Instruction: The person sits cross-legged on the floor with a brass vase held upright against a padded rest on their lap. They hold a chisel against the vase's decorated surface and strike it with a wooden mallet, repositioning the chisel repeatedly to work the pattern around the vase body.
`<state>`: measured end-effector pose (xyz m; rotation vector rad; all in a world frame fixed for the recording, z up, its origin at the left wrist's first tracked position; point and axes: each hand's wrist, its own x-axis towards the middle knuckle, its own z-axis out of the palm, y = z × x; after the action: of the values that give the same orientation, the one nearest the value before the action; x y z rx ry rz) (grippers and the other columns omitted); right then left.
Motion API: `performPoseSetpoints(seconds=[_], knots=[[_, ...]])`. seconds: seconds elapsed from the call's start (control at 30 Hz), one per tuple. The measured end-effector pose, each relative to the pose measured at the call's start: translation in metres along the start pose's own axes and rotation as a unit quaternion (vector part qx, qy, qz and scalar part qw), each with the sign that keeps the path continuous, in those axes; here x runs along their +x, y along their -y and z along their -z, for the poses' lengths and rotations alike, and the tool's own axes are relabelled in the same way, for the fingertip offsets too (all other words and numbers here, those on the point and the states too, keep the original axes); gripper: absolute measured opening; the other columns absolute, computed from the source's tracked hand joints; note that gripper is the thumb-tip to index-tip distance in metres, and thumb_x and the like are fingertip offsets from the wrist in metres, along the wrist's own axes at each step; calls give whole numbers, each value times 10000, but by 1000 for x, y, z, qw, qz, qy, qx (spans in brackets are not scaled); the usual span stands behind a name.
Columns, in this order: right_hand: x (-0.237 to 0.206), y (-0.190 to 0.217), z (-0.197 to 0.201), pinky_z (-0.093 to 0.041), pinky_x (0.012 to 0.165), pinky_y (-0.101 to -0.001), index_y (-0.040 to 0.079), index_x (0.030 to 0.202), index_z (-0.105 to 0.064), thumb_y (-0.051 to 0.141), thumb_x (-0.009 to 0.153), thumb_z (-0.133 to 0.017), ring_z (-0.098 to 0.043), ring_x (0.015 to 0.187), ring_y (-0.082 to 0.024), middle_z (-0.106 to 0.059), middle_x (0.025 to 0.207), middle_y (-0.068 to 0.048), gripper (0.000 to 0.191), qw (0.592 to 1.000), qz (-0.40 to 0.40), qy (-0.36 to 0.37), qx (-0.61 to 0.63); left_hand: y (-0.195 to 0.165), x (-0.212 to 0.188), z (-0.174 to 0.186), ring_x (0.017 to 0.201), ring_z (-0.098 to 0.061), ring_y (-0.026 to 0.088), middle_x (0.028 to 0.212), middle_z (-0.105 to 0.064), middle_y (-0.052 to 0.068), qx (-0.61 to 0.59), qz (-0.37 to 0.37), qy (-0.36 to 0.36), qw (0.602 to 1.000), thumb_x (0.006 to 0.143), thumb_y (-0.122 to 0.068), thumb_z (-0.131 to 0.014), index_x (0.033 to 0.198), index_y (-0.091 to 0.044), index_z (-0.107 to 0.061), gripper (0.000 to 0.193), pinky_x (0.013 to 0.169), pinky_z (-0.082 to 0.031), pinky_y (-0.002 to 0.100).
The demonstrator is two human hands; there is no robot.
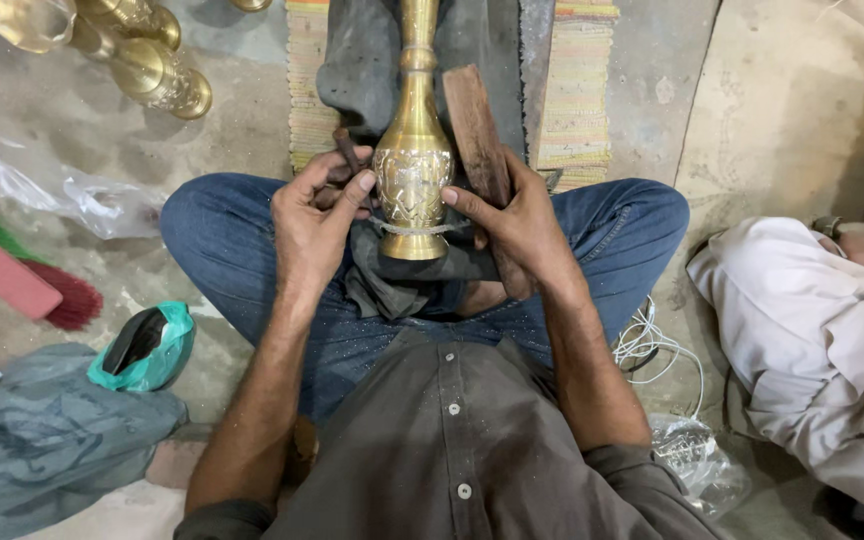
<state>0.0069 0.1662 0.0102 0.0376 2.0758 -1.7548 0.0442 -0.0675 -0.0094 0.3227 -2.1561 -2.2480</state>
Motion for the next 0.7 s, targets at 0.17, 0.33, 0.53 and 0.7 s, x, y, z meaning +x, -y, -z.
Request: performPoseSetpoints(seconds=[0.17,0.33,0.53,0.7], knots=[[-2,-3,10,-484,487,-228,-48,1311,-603,271,940,-793,-582,584,-52,-688,910,-35,525,1000,-1,-22,16,4,-1,3,856,-728,97,1080,-750,37,-9,-14,-12,1000,1004,-73,-737,1259,-39,-709,258,730,-619,243],[-11,-6,25,-467,476,-218,-22,1366,-559,241,925,-754,-555,568,-40,-758,1022,9,549,999,8,-25,48,-3,-11,1,855,-736,98,1099,-751,53,-6,-5,-74,997,1025,-73,-735,1277,-20,-700,261,720,-588,222],[-16,-8,13,-460,475,-235,-31,1393,-568,217,926,-789,-555,593,-52,-646,895,-23,573,999,-13,27,43,-11,-11,-7,854,-701,78,1201,-742,56,10,-31,-46,998,1010,-64,-743,1279,-2,-683,282,738,-596,219],[-6,-8,6,-477,453,-241,-8,1396,-543,218,883,-801,-575,588,-56,-669,897,-20,617,999,-11,9,49,-15,-12,-15,829,-684,80,1167,-744,76,81,-53,-42,994,997,-48,-760,1258,4,-702,272,710,-578,223]])
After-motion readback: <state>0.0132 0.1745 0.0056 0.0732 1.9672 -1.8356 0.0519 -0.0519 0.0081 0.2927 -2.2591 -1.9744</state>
